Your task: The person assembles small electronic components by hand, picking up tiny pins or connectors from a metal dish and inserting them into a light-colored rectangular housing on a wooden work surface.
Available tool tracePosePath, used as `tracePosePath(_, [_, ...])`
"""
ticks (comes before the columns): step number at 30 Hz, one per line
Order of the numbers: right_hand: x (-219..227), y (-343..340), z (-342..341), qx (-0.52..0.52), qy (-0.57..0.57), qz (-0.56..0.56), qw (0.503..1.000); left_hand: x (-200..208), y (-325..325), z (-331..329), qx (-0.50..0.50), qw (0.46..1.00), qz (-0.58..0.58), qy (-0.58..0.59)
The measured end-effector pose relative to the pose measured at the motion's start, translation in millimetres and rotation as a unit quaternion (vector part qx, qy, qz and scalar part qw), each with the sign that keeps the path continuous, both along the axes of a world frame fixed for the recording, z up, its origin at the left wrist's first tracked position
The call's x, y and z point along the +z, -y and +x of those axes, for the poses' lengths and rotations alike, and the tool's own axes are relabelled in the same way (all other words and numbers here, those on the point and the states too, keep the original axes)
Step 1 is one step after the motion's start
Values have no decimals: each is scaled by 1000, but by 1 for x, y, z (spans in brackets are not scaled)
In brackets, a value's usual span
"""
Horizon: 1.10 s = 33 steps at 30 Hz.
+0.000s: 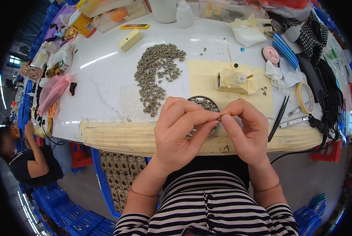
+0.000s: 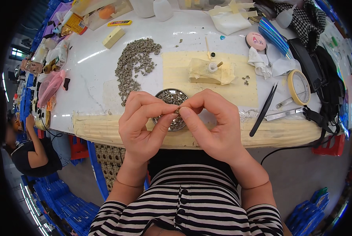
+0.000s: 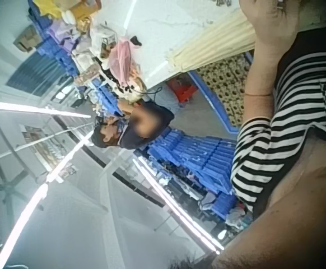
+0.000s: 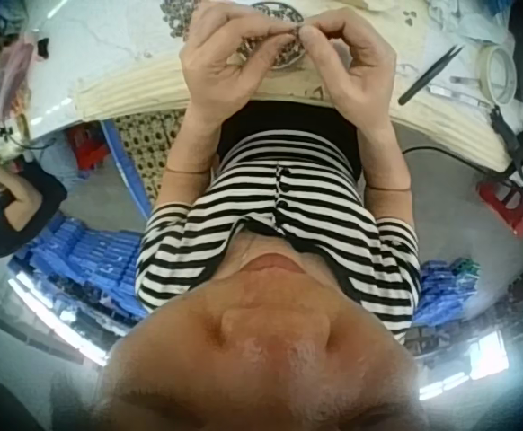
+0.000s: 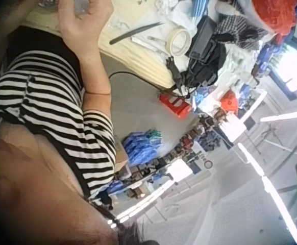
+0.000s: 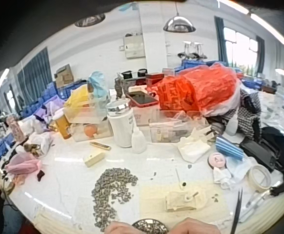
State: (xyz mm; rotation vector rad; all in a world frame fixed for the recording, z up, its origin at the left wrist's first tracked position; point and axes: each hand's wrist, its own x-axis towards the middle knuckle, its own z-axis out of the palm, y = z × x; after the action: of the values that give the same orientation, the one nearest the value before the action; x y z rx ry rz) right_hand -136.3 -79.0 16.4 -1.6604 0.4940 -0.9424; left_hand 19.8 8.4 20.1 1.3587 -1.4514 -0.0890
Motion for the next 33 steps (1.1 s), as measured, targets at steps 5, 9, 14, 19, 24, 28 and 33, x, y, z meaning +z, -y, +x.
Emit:
tracePosePath(5, [-3,1,0,-1,-3,1,1000,-2,1,-3,-5,1000,4,-24])
tracePosePath(9, [-4,-1,-1,-7,5,25,1000,-5,2,-1,12,1000,-9,5])
tracePosePath(14, [-4,0,-2,-28,7,15,999,-6,2,-3,27,999,-11,14])
tracePosePath(19, [-2,0,-2,-57,6,-56,997,-3,3,-3,43,999,-12,25])
tracePosePath(24, [-3,-1,-2,-55,-8,-88,995,-3,3,-3,39,999,-22,29])
tracePosePath(28, [0,0,-3,-69,-8,-93,993,-1,4,-5,42,999,-16,25])
tracePosePath(33, [19,19,-18,-142,-39,-144,979,6,8,-5,59,996,-10,63])
